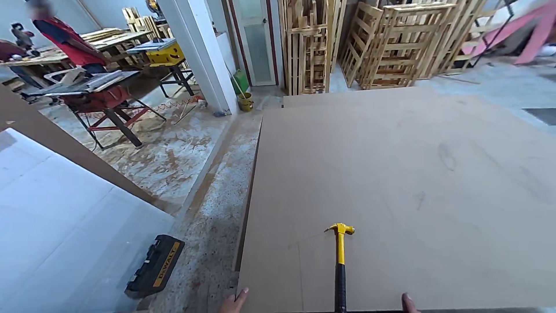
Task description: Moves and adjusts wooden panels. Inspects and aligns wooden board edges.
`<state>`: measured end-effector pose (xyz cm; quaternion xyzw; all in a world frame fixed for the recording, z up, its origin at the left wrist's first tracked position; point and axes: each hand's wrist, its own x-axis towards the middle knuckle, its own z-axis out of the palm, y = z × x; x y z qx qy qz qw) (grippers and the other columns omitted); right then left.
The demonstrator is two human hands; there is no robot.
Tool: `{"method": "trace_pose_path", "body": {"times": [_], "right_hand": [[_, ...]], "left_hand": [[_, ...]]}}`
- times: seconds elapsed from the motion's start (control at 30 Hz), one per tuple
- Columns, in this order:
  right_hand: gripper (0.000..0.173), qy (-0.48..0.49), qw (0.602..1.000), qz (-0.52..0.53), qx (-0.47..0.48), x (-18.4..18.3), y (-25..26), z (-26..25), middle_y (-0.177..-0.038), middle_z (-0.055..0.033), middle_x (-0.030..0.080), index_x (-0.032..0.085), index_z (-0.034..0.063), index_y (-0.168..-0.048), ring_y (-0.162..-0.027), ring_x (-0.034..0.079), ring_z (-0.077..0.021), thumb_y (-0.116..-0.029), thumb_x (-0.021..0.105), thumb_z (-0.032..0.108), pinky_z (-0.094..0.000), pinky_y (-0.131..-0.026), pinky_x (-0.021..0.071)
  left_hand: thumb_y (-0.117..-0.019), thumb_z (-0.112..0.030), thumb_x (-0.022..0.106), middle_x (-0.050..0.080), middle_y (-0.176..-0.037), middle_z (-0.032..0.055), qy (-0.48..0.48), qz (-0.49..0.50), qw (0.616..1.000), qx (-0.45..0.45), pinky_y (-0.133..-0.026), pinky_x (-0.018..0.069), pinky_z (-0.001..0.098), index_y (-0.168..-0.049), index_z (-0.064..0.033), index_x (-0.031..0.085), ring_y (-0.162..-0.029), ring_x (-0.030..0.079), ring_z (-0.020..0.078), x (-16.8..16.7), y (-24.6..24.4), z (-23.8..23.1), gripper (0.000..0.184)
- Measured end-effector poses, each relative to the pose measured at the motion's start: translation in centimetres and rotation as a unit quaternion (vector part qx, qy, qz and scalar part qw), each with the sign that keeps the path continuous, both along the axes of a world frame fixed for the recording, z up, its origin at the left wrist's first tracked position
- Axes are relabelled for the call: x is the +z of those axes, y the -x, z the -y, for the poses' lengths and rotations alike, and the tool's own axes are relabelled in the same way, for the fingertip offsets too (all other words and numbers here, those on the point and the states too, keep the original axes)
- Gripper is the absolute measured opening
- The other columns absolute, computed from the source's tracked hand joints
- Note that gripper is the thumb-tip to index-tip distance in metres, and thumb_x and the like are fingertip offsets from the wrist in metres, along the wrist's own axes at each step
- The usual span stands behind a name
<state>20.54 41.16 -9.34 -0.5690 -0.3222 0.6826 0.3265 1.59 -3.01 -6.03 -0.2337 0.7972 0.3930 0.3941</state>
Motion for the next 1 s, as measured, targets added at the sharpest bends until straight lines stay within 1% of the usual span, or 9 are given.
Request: {"method": "trace_pose_path", "body": {"times": [0.17, 0.3, 0.47, 0.6, 0.7, 0.77, 0.87, 0.93, 1.0], "right_hand": [[0.019, -0.007, 0.999, -0.031, -0.004, -1.5, -0.5, -0.4, -0.094, -0.0004, 0.064, 0.052, 0.0067, -0.119, -0.083, 0.066, -0.0051, -0.1086, 0.051, 0.022, -0.0271, -0.077, 0.0579], [0.027, -0.005, 0.999, -0.037, 0.011, -1.0, -0.7, -0.3, -0.099, -0.0032, 0.064, 0.05, 0.0057, -0.129, -0.087, 0.066, -0.0085, -0.1092, 0.049, 0.024, -0.0306, -0.079, 0.0577], [0.027, -0.004, 0.999, -0.045, 0.001, -0.8, -1.3, -0.1, -0.101, -0.0036, 0.064, 0.05, 0.0054, -0.129, -0.089, 0.066, -0.0093, -0.1095, 0.048, 0.024, -0.0316, -0.08, 0.0584], [0.03, -0.008, 0.999, -0.037, 0.014, -1.1, -1.6, 0.5, -0.103, -0.0031, 0.063, 0.048, 0.0054, -0.133, -0.09, 0.066, -0.0079, -0.1104, 0.046, 0.026, -0.0298, -0.082, 0.0577], [0.033, -0.03, 0.999, -0.026, 0.012, -2.1, -1.2, 0.7, -0.104, -0.003, 0.063, 0.047, 0.0045, -0.135, -0.09, 0.065, -0.0062, -0.1104, 0.046, 0.026, -0.0277, -0.082, 0.0566], [0.034, -0.041, 0.999, -0.011, 0.014, -2.6, -1.0, 0.6, -0.105, -0.0024, 0.063, 0.047, 0.0047, -0.135, -0.09, 0.064, -0.0051, -0.1098, 0.048, 0.027, -0.0265, -0.081, 0.056], [0.035, -0.038, 0.999, 0.012, -0.005, -2.9, -1.1, 0.9, -0.104, -0.0024, 0.063, 0.05, 0.0054, -0.134, -0.09, 0.064, -0.0054, -0.1085, 0.052, 0.029, -0.0265, -0.08, 0.0553], [0.035, -0.048, 0.999, 0.026, -0.005, -3.1, -1.2, 0.9, -0.106, -0.0027, 0.062, 0.05, 0.0041, -0.134, -0.091, 0.063, -0.0046, -0.1086, 0.051, 0.028, -0.0261, -0.082, 0.0547], [0.037, -0.062, 0.998, 0.032, 0.003, -3.4, -1.2, 0.7, -0.108, -0.0036, 0.061, 0.05, 0.0016, -0.135, -0.094, 0.061, -0.004, -0.1086, 0.051, 0.027, -0.0261, -0.085, 0.0532]], "left_hand": [[-0.1063, -0.05, 0.049, 0.065, -0.13, 0.0252, -0.047, -0.048, 0.998, 0.014, -0.104, 0.052, 0.054, -0.137, 0.0052, 0.055, -0.12, 0.065, 0.035, -1.3, -0.8, 0.9, 0.064], [-0.1064, -0.042, 0.054, 0.066, -0.128, 0.024, -0.111, -0.073, 0.989, 0.066, -0.104, 0.0531, 0.0501, -0.136, 0.0061, 0.054, -0.119, 0.066, 0.0312, -1.5, -1.2, 1.3, 0.057], [-0.1054, -0.035, 0.059, 0.067, -0.126, 0.0232, -0.166, -0.074, 0.977, 0.111, -0.103, 0.0536, 0.046, -0.134, 0.0065, 0.055, -0.116, 0.067, 0.0284, -2.2, -1.8, 2.2, 0.051], [-0.1066, -0.035, 0.056, 0.068, -0.121, 0.0232, -0.141, -0.078, 0.983, 0.089, -0.102, 0.0532, 0.0467, -0.129, 0.0073, 0.058, -0.112, 0.068, 0.0282, -1.7, -2.0, 2.2, 0.048], [-0.1067, -0.043, 0.053, 0.07, -0.117, 0.0235, -0.06, -0.078, 0.995, 0.007, -0.101, 0.0534, 0.0516, -0.122, 0.0071, 0.063, -0.111, 0.069, 0.0313, -1.9, -1.0, 2.0, 0.054], [-0.1065, -0.053, 0.047, 0.07, -0.116, 0.0245, 0.027, -0.053, 0.992, -0.107, -0.101, 0.0517, 0.0555, -0.118, 0.0065, 0.066, -0.112, 0.068, 0.0351, -1.4, 0.1, 2.1, 0.063], [-0.1035, -0.066, 0.039, 0.067, -0.124, 0.0269, 0.177, -0.007, 0.932, -0.317, -0.105, 0.0487, 0.0587, -0.124, 0.0046, 0.066, -0.122, 0.064, 0.0397, 1.0, 1.0, 1.4, 0.078], [-0.0939, -0.074, 0.052, 0.062, -0.134, 0.0263, 0.219, 0.003, 0.891, -0.398, -0.108, 0.0472, 0.0586, -0.134, 0.0043, 0.06, -0.129, 0.06, 0.04, 2.3, 1.0, 0.8, 0.088], [-0.0824, -0.071, 0.07, 0.058, -0.141, 0.0239, 0.238, -0.003, 0.867, -0.438, -0.108, 0.0485, 0.0568, -0.139, 0.0034, 0.054, -0.13, 0.059, 0.039, 3.2, 0.5, 0.3, 0.095]]}}
